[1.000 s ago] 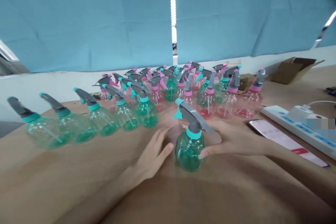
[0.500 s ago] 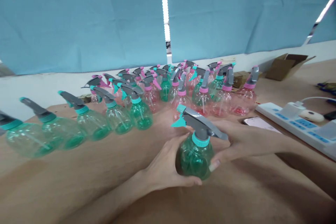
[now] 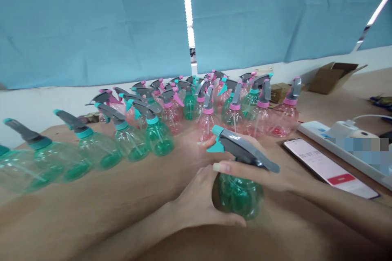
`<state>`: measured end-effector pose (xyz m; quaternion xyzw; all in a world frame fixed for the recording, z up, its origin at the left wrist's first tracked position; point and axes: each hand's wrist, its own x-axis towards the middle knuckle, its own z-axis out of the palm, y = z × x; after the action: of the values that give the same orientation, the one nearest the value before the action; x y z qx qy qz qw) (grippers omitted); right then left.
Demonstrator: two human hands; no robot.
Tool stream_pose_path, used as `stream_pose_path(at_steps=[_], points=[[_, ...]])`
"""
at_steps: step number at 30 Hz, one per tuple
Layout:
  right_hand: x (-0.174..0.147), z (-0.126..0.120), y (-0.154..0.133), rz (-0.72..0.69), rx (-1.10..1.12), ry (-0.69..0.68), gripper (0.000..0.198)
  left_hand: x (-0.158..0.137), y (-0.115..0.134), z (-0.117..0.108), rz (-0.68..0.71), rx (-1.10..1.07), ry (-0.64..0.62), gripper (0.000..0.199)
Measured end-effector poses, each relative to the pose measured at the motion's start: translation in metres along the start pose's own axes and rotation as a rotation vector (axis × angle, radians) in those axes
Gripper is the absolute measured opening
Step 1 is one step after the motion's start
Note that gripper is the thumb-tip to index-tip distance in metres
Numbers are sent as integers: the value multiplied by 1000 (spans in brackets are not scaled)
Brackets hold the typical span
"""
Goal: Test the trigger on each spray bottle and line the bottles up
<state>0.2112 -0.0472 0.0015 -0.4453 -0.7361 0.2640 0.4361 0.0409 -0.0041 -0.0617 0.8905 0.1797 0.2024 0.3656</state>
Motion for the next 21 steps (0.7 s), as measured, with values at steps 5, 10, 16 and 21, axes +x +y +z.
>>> stream_pose_path(at_steps=[5, 10, 16, 21], points=[[8, 7, 7, 42, 118, 5, 21, -13, -15, -8, -51, 197, 18, 99], [15, 5, 12, 8, 76, 13, 14, -34, -31, -23, -148, 459, -40, 82], [20, 8, 15, -60, 80, 30, 21, -46, -43, -28, -191, 559, -24, 64], [19, 7, 18, -69, 6, 63, 32, -45, -44, -26, -205, 580, -16, 55]])
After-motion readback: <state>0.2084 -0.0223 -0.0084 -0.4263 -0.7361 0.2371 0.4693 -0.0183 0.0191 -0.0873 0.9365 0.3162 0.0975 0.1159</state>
